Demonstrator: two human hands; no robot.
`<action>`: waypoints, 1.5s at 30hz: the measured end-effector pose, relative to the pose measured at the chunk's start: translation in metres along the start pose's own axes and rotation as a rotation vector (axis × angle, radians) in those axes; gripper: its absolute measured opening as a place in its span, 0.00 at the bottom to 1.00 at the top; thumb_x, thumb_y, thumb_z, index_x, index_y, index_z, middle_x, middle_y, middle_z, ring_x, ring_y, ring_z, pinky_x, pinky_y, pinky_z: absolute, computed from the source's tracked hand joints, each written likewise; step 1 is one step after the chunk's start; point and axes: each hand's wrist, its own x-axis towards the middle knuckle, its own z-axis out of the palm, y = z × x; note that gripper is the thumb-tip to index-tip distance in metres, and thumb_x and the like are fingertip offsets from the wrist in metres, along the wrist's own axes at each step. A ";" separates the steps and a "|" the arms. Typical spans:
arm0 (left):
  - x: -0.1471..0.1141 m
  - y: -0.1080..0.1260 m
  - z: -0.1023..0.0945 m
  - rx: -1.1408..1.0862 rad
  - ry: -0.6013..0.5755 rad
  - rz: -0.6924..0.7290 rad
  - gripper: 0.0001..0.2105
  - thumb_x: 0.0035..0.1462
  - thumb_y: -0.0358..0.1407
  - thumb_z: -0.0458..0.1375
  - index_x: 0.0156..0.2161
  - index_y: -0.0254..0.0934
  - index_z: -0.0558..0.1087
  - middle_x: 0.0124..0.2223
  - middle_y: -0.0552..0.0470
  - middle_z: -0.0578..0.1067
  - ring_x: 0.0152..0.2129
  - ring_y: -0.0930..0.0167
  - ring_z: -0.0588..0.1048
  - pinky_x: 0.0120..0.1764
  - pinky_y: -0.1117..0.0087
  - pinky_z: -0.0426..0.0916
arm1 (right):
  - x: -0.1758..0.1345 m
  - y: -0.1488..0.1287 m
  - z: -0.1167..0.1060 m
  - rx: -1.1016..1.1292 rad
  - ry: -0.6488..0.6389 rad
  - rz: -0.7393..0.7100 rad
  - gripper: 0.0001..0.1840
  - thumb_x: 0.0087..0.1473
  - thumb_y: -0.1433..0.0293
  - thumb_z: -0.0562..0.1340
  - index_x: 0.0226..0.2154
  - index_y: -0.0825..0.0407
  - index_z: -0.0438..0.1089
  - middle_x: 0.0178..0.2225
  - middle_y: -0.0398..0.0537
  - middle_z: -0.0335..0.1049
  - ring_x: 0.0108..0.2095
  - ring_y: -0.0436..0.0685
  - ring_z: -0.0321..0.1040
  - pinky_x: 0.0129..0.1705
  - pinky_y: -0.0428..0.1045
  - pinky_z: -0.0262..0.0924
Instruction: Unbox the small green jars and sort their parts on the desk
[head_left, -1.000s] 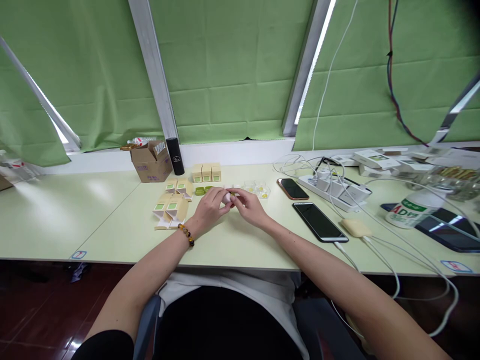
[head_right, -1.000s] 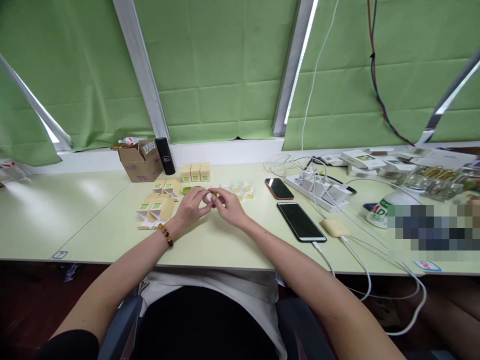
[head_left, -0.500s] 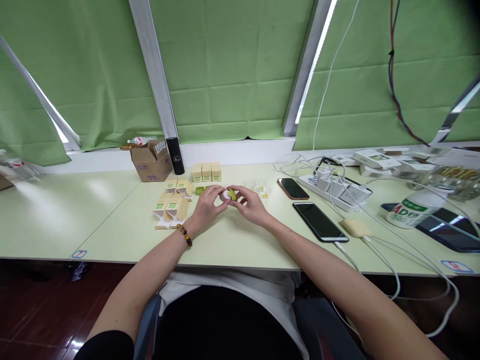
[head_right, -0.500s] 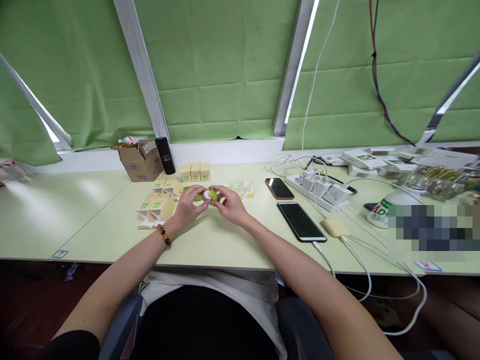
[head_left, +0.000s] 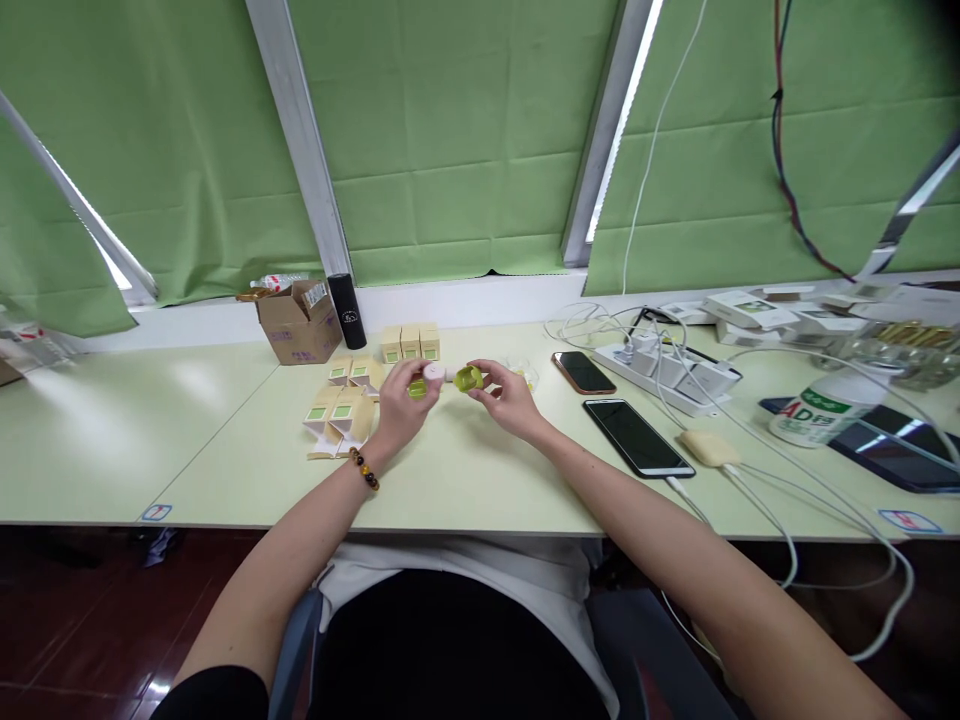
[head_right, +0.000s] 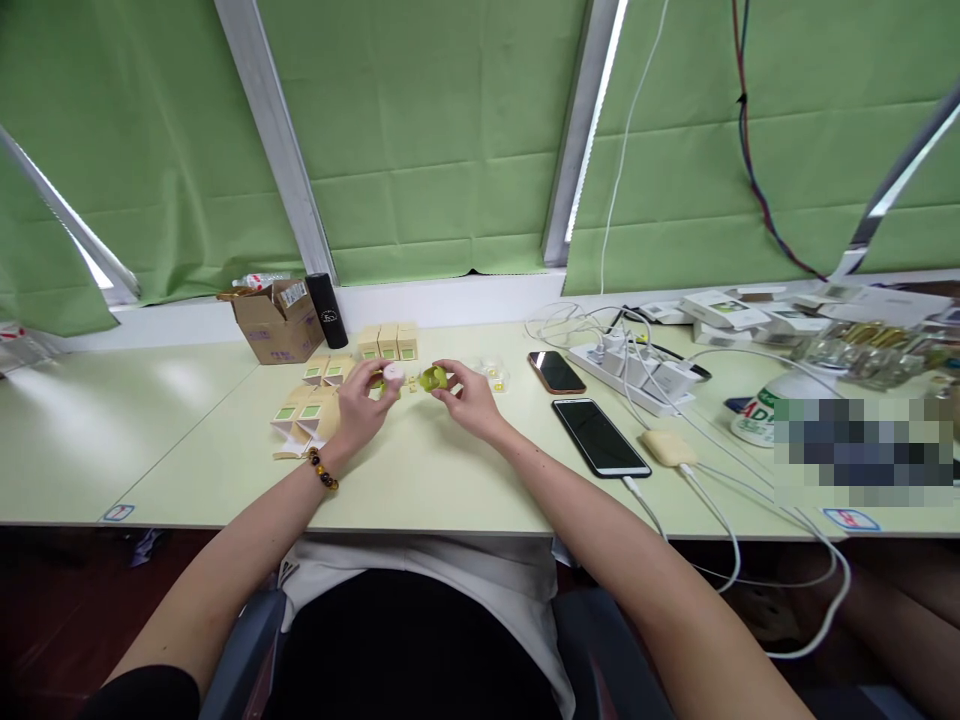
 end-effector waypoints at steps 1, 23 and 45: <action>0.003 -0.001 0.000 -0.126 0.038 -0.116 0.16 0.63 0.46 0.66 0.48 0.36 0.77 0.49 0.42 0.80 0.47 0.64 0.80 0.51 0.59 0.79 | 0.002 0.004 -0.002 0.009 0.032 0.025 0.24 0.51 0.64 0.68 0.52 0.48 0.75 0.47 0.51 0.80 0.36 0.56 0.74 0.31 0.49 0.69; 0.015 -0.020 0.001 -0.481 0.048 -0.480 0.22 0.59 0.44 0.70 0.54 0.36 0.74 0.51 0.41 0.81 0.49 0.63 0.81 0.54 0.55 0.78 | 0.007 0.011 -0.010 0.033 0.275 0.088 0.28 0.52 0.55 0.70 0.53 0.50 0.73 0.51 0.54 0.79 0.34 0.54 0.72 0.33 0.51 0.68; 0.028 -0.043 0.064 0.945 -0.634 0.190 0.11 0.65 0.24 0.56 0.33 0.34 0.79 0.33 0.40 0.79 0.39 0.60 0.75 0.46 0.58 0.64 | 0.008 0.010 -0.011 -0.008 0.349 0.102 0.29 0.53 0.53 0.69 0.54 0.50 0.72 0.52 0.55 0.78 0.35 0.56 0.72 0.33 0.51 0.66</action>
